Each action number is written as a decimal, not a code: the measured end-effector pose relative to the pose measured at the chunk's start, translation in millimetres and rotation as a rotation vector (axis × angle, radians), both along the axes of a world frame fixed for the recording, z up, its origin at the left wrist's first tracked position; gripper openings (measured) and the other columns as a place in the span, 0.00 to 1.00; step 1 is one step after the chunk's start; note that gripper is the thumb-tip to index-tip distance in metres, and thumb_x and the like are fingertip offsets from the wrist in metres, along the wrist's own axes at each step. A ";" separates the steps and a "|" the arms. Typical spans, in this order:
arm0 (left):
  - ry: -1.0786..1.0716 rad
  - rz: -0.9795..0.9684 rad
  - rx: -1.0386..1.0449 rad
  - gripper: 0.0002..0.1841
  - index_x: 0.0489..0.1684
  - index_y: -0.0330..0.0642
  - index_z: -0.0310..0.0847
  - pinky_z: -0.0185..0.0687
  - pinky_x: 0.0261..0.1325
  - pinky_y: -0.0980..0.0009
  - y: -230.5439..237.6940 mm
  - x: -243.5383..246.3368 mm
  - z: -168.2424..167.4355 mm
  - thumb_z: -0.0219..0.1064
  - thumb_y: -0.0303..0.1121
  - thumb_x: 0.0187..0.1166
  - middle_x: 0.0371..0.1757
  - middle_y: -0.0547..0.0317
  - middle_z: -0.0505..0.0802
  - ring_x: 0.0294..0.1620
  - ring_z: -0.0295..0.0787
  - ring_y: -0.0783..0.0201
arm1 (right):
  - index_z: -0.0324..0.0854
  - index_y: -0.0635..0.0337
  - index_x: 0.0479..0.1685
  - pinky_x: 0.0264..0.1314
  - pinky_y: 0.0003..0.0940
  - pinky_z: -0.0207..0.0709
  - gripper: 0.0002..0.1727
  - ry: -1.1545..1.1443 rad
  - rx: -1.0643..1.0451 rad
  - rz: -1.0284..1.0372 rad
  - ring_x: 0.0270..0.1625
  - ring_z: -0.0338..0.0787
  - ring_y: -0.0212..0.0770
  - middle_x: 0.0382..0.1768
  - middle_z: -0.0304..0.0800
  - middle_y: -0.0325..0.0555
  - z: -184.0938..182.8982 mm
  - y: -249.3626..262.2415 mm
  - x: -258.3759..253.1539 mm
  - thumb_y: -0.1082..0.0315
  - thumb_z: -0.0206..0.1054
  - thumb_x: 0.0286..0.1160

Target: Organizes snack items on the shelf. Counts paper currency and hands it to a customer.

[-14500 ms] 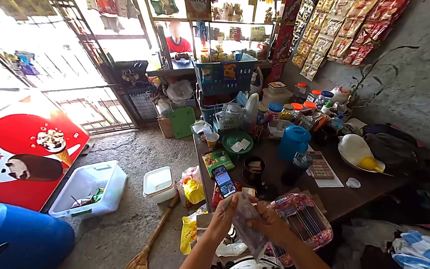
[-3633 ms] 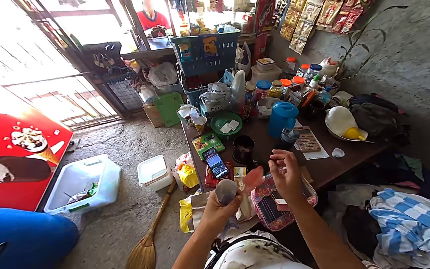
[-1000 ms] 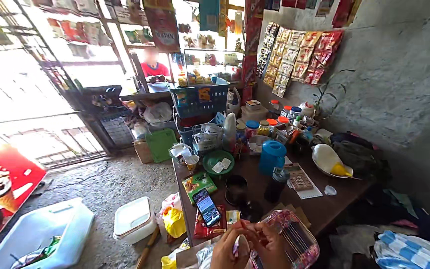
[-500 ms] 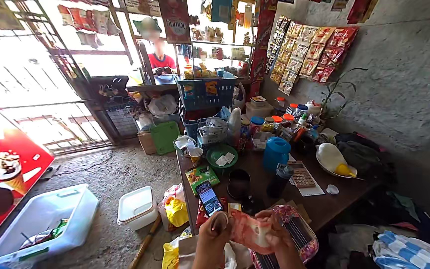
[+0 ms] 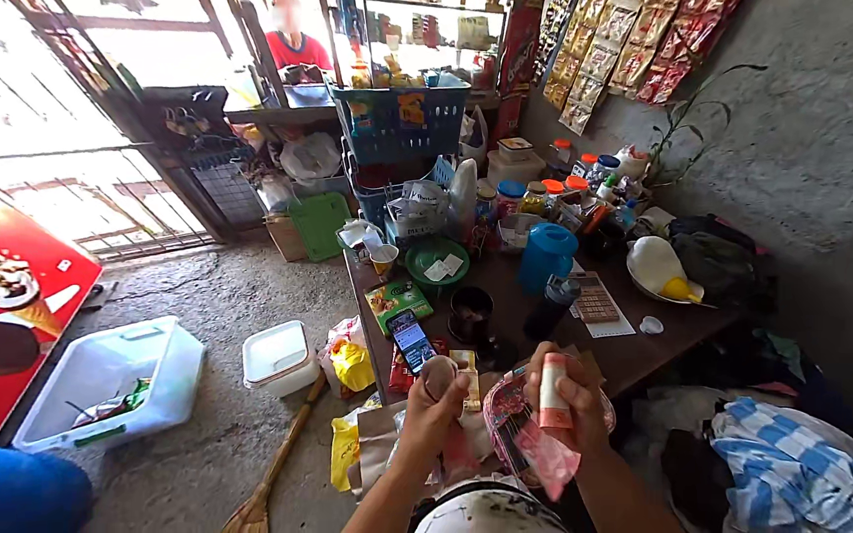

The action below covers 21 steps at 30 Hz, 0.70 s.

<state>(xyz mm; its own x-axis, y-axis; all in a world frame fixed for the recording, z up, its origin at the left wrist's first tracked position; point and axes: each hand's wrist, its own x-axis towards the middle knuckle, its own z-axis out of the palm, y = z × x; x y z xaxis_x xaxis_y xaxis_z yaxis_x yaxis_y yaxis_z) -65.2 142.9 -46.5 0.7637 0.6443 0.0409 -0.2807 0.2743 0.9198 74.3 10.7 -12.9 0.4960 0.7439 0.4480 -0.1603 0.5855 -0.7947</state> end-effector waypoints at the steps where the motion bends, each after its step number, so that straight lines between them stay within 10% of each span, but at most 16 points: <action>1: -0.010 0.012 -0.036 0.17 0.58 0.38 0.81 0.83 0.34 0.80 0.6 -0.3 1.2 0.62 0.43 0.85 0.29 0.71 0.90 0.26 0.84 0.78 | 0.93 0.44 0.46 0.44 0.15 0.83 0.17 -0.023 -0.063 -0.002 0.43 0.89 0.19 0.45 0.92 0.26 -3.6 1.0 -4.2 0.46 0.64 0.80; 6: -0.083 0.121 -0.059 0.19 0.61 0.39 0.78 0.87 0.61 0.74 -17.9 -0.9 0.0 0.40 0.33 0.92 0.46 0.69 0.95 0.50 0.92 0.76 | 0.90 0.52 0.46 0.61 0.16 0.79 0.20 -0.285 -0.212 -0.001 0.60 0.83 0.18 0.54 0.88 0.29 -25.6 9.6 -37.8 0.46 0.62 0.84; 12: -0.064 0.175 -0.233 0.22 0.58 0.41 0.77 0.90 0.56 0.73 -38.8 -3.9 -3.5 0.32 0.29 0.90 0.43 0.70 0.96 0.47 0.93 0.76 | 0.90 0.65 0.52 0.65 0.18 0.80 0.12 -0.677 -0.309 -0.460 0.63 0.87 0.30 0.59 0.88 0.54 -55.2 20.8 -51.6 0.73 0.64 0.75; 16: -0.174 0.089 -0.271 0.32 0.67 0.40 0.75 0.87 0.65 0.69 -41.1 -3.4 -12.0 0.57 0.61 0.83 0.54 0.61 0.95 0.58 0.92 0.69 | 0.89 0.45 0.53 0.55 0.26 0.85 0.10 -0.917 -0.398 -0.662 0.59 0.89 0.35 0.70 0.82 0.55 -70.4 21.1 -52.3 0.58 0.66 0.80; 18: -0.246 0.053 -0.242 0.26 0.66 0.41 0.78 0.88 0.65 0.66 -43.0 -3.0 -17.9 0.71 0.50 0.77 0.54 0.58 0.97 0.57 0.94 0.65 | 0.87 0.37 0.53 0.60 0.36 0.76 0.11 -0.917 -0.408 -0.742 0.61 0.84 0.41 0.76 0.77 0.55 -76.4 21.8 -53.5 0.50 0.65 0.80; 21: -0.235 0.119 -0.214 0.12 0.61 0.42 0.83 0.92 0.53 0.68 -45.8 -3.2 -15.1 0.62 0.34 0.88 0.43 0.61 0.97 0.44 0.96 0.68 | 0.73 0.48 0.74 0.76 0.34 0.73 0.27 -0.771 -0.385 -0.658 0.74 0.78 0.41 0.79 0.70 0.58 -81.4 21.8 -52.6 0.51 0.68 0.80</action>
<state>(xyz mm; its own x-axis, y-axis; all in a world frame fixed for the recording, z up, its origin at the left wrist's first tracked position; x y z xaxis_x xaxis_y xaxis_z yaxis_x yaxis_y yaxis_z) -68.4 97.0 -61.6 0.6682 0.7415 0.0608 -0.5200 0.4070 0.7510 21.7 32.5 -94.3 0.5343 0.5922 0.6032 0.7154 0.0633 -0.6959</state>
